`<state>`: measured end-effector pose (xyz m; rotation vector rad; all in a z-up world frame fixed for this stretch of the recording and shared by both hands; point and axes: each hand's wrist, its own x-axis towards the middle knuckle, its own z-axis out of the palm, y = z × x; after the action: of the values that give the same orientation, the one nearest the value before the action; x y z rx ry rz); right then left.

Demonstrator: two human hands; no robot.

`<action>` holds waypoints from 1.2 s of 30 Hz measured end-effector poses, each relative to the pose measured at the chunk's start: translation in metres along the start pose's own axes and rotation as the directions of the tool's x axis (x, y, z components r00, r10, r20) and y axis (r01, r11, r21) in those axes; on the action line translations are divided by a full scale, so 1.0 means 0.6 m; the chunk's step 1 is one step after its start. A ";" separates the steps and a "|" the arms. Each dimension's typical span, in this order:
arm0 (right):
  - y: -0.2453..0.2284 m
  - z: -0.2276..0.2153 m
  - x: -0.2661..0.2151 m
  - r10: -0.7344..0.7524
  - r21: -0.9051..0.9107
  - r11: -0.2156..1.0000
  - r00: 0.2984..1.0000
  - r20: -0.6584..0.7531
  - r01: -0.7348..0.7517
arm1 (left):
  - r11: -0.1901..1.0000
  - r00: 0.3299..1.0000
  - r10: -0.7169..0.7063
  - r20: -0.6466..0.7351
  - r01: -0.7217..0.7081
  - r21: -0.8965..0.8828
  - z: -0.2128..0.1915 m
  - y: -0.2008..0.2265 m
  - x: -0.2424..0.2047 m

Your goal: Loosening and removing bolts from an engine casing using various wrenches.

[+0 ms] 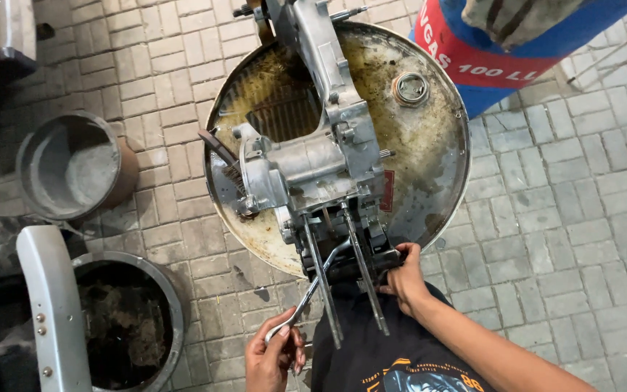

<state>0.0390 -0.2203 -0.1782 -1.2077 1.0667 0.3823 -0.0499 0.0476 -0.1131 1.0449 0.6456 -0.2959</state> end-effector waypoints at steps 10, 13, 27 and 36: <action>0.072 -0.012 0.044 -0.094 0.161 0.982 0.995 -0.017 0.095 | 0.995 0.995 -0.100 -0.009 0.100 -0.027 0.005 0.032 0.007; 0.083 -0.018 0.052 -0.198 0.024 0.980 0.979 -0.053 0.200 | 0.995 0.996 -0.088 0.026 0.089 -0.037 0.018 0.048 0.000; 0.084 -0.070 0.075 -0.128 0.146 0.978 0.983 -0.133 0.147 | 0.993 0.993 -0.091 0.070 0.085 0.077 0.041 0.082 -0.007; 0.065 -0.080 0.055 -0.227 -0.368 0.912 0.971 -0.079 0.183 | 0.991 0.988 -0.115 0.104 0.106 0.084 0.038 0.080 -0.003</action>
<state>0.0040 -0.2579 -0.2260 -1.6735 0.9849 0.3527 -0.0184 0.0508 -0.0704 1.0619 0.5982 -0.4753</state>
